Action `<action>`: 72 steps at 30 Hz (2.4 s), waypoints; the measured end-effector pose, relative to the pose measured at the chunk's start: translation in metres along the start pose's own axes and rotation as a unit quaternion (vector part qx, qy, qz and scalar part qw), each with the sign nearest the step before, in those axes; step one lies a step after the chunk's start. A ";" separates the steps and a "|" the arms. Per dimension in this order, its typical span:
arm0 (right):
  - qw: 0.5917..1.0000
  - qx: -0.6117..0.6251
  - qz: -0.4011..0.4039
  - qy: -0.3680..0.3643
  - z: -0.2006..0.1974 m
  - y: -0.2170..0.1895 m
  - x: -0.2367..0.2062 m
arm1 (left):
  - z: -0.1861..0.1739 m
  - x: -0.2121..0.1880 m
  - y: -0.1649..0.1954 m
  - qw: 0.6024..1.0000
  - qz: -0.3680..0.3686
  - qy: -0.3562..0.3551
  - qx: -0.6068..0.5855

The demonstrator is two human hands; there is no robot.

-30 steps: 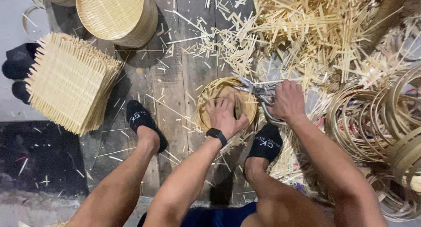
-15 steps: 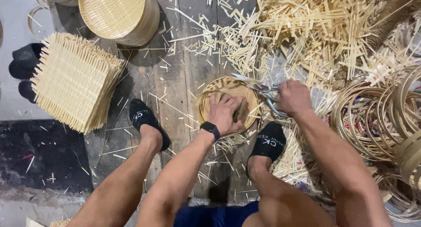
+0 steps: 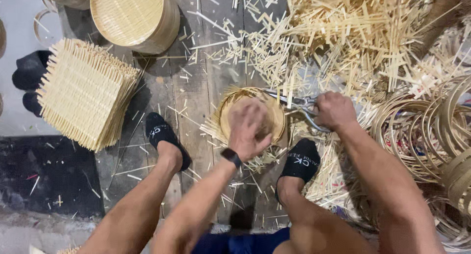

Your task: The person repeatedly places a circular wooden mold over a square woven bamboo mat, then uses shears to trim the excess bamboo strips flush with the mold's edge. After each trim, the person removes the mold and sets the finished circular base aside, then repeats the process with a new mat.

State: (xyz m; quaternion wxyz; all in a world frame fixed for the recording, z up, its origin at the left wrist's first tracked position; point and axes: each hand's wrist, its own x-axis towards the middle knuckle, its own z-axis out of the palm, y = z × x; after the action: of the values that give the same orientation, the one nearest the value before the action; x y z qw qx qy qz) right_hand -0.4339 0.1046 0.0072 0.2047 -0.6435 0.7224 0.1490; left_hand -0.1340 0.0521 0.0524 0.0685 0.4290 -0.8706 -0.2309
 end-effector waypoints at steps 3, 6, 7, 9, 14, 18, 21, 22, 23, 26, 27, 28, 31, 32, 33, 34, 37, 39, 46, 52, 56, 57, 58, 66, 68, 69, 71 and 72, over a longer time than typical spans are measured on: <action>0.992 -0.032 -0.025 0.116 0.006 -0.002 -0.004 | 0.016 -0.002 0.026 0.978 -0.182 0.096 -0.044; 0.987 -0.059 -0.014 0.151 0.013 -0.020 0.007 | 0.024 0.001 0.033 0.980 -0.168 0.102 -0.042; 0.988 -0.072 -0.005 0.134 0.015 -0.023 0.010 | 0.024 0.002 0.031 0.986 -0.141 0.087 -0.032; 0.995 -0.072 0.007 0.070 0.016 -0.023 0.013 | 0.021 0.003 0.024 0.988 -0.151 0.044 -0.003; 0.999 -0.018 -0.005 0.025 0.009 -0.007 0.005 | 0.007 -0.001 0.014 0.996 -0.080 0.021 -0.041; 0.994 -0.042 -0.004 0.101 0.007 -0.021 0.007 | -0.003 0.003 0.010 0.999 -0.015 -0.020 -0.042; 0.991 -0.074 -0.012 0.107 0.006 -0.024 0.007 | -0.012 0.006 0.004 0.998 0.025 -0.052 -0.033; 0.996 -0.061 -0.012 0.063 0.005 -0.021 0.006 | -0.014 0.006 0.002 0.998 0.030 -0.052 -0.025; 0.999 -0.048 -0.012 0.020 0.004 -0.016 0.005 | -0.016 0.006 0.001 0.997 0.050 -0.058 -0.032; 0.999 -0.040 -0.005 0.009 0.002 -0.009 0.003 | -0.017 0.005 -0.001 0.993 0.082 -0.074 -0.041; 0.999 -0.046 -0.003 0.029 0.002 -0.008 0.003 | -0.017 0.005 -0.002 0.993 0.079 -0.076 -0.036; 0.998 -0.051 -0.001 0.049 0.002 -0.011 0.005 | -0.017 0.006 -0.003 0.994 0.075 -0.078 -0.031; 0.995 -0.082 0.004 0.051 0.004 -0.030 0.013 | -0.018 0.008 -0.010 0.991 0.100 -0.088 -0.031; 0.994 -0.095 0.004 0.044 0.004 -0.031 0.013 | -0.019 0.008 -0.012 0.989 0.112 -0.092 -0.024; 0.998 -0.064 0.012 0.016 0.002 -0.031 0.013 | -0.019 0.009 -0.013 0.988 0.124 -0.096 -0.016; 0.999 -0.032 0.019 -0.013 0.001 -0.030 0.011 | -0.017 0.008 -0.012 0.986 0.135 -0.102 -0.010; 0.999 -0.044 0.009 -0.022 -0.005 -0.012 0.001 | -0.003 0.005 0.003 0.998 -0.038 -0.041 -0.001; 0.998 -0.055 0.012 -0.030 -0.006 -0.009 -0.001 | 0.012 0.005 0.020 0.990 -0.139 0.010 -0.035; 0.996 -0.065 0.000 0.065 0.011 -0.021 0.004 | 0.019 0.008 0.027 0.994 -0.104 0.007 -0.025; 0.999 -0.029 0.012 0.010 0.016 -0.005 0.000 | 0.003 0.010 0.022 0.998 -0.051 -0.022 -0.025; 0.981 -0.080 -0.022 0.176 0.021 -0.019 0.008 | 0.000 0.011 0.020 0.997 0.008 -0.081 0.005; 0.992 -0.062 -0.010 0.113 0.022 -0.019 0.008 | -0.001 0.011 0.019 0.996 0.005 -0.087 0.000; 0.998 -0.046 0.001 0.051 0.023 -0.017 0.009 | -0.001 0.012 0.017 0.996 0.004 -0.091 -0.006; 0.990 -0.058 -0.020 0.131 0.027 -0.005 -0.001 | -0.005 0.017 0.011 0.983 0.081 -0.163 0.021; 0.968 -0.064 -0.046 0.240 0.024 -0.017 0.003 | -0.004 0.020 0.008 0.978 0.098 -0.181 0.039; 0.986 -0.055 -0.030 0.152 0.021 -0.018 0.003 | -0.004 0.020 0.006 0.977 0.095 -0.185 0.045; 0.999 -0.041 0.000 -0.021 0.011 -0.016 0.003 | -0.003 0.022 0.001 0.975 0.116 -0.183 0.038; 0.999 -0.040 -0.002 -0.030 0.005 -0.012 0.000 | -0.003 0.022 -0.002 0.973 0.138 -0.183 0.026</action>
State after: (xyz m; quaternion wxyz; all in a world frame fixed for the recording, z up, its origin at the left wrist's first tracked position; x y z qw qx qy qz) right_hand -0.4220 0.1052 0.0033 0.2006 -0.6480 0.7079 0.1970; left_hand -0.1456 0.0326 0.0527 -0.0721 0.2568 -0.9247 -0.2716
